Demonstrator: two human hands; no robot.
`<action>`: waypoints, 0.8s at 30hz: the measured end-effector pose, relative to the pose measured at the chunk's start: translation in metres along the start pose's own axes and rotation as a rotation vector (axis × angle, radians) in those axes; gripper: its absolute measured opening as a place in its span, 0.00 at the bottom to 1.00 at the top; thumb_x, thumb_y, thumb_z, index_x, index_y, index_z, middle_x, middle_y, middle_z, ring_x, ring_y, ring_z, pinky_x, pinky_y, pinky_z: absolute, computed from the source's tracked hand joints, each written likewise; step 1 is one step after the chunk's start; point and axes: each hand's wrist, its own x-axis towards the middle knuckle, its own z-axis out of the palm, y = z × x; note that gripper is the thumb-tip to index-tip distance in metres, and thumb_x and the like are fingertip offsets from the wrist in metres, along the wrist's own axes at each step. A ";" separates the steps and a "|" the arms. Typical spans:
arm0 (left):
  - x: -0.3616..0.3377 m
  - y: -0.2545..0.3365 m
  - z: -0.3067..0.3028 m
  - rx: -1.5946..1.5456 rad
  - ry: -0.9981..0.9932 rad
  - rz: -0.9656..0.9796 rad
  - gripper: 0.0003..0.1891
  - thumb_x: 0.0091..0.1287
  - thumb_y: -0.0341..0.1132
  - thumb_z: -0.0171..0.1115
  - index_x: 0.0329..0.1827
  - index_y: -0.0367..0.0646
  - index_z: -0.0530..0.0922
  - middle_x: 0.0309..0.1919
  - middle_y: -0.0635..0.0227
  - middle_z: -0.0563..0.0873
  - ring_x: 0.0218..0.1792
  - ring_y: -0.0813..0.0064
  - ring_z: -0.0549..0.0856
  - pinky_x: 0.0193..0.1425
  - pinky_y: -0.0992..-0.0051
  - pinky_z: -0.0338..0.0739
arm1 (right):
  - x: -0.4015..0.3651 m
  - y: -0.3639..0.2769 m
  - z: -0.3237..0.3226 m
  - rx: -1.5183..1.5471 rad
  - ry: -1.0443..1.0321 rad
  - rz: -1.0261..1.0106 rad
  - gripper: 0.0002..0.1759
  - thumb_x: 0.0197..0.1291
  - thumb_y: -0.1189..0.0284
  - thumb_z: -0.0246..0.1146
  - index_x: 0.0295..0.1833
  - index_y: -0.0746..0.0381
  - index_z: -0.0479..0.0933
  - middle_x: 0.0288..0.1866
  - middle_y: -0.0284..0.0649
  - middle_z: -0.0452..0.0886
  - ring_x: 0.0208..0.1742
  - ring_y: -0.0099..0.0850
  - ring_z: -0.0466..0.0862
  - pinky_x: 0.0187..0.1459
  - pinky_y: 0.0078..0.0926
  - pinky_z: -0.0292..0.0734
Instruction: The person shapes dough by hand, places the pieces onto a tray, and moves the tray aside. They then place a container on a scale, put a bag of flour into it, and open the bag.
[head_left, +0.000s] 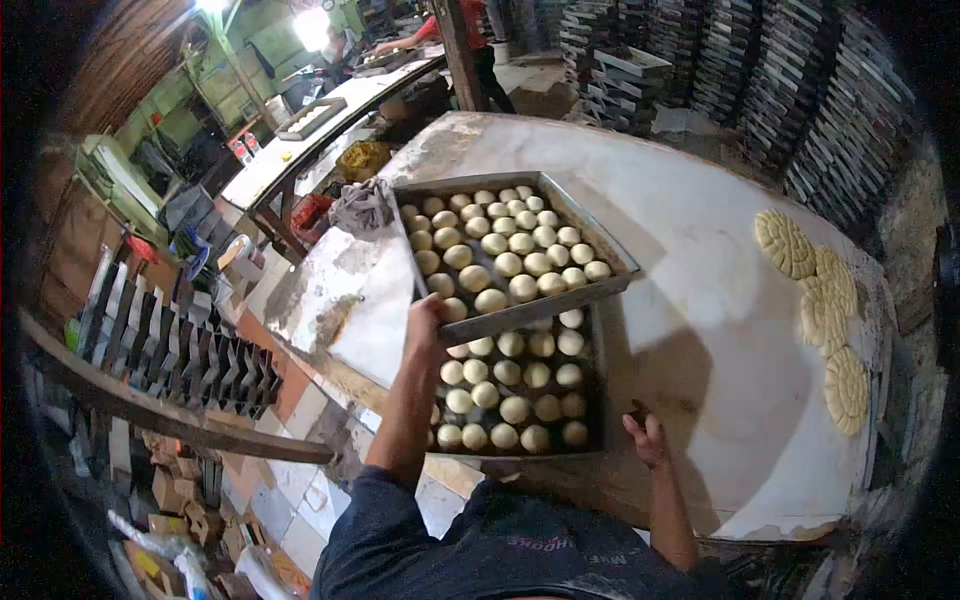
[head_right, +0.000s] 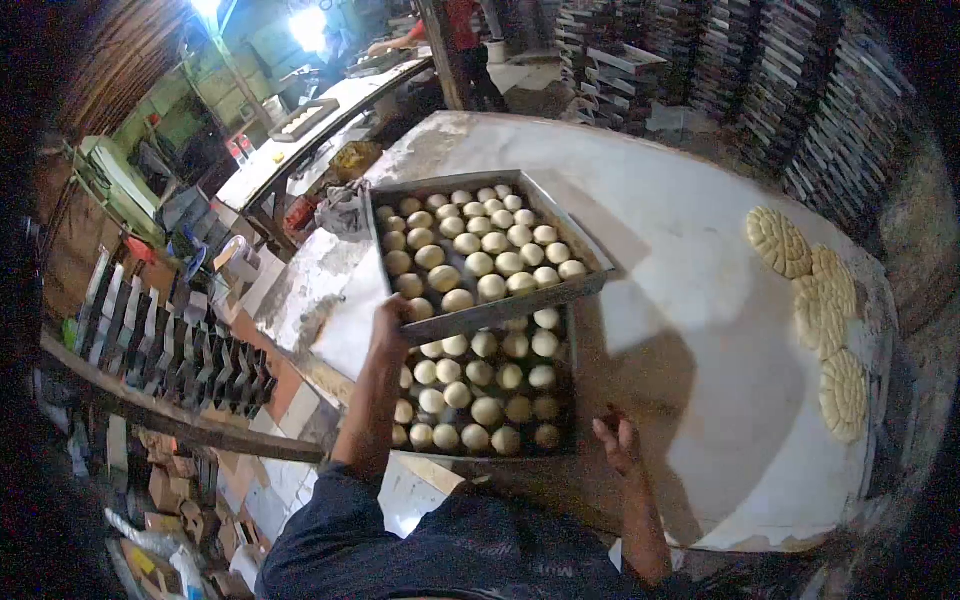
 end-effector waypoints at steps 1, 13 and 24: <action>0.005 0.011 0.015 -0.040 -0.018 -0.003 0.05 0.56 0.34 0.54 0.24 0.46 0.71 0.20 0.72 0.69 0.20 0.70 0.71 0.26 0.67 0.72 | 0.010 -0.007 0.011 0.003 0.015 -0.018 0.30 0.58 0.50 0.64 0.54 0.66 0.76 0.47 0.49 0.81 0.51 0.38 0.80 0.54 0.39 0.73; 0.307 0.004 0.035 0.433 -0.555 0.067 0.15 0.57 0.38 0.52 0.29 0.33 0.81 0.25 0.56 0.84 0.21 0.64 0.80 0.25 0.65 0.73 | -0.022 0.042 0.059 0.076 0.085 0.129 0.39 0.48 0.83 0.63 0.70 0.68 0.61 0.57 0.49 0.77 0.54 0.37 0.78 0.54 0.36 0.75; 0.385 0.017 -0.032 1.064 -0.438 0.271 0.30 0.57 0.49 0.69 0.61 0.42 0.77 0.50 0.46 0.83 0.51 0.58 0.84 0.53 0.67 0.78 | -0.067 -0.071 0.113 0.371 0.151 0.353 0.21 0.33 0.77 0.63 0.41 0.68 0.81 0.41 0.46 0.80 0.38 0.33 0.81 0.37 0.28 0.77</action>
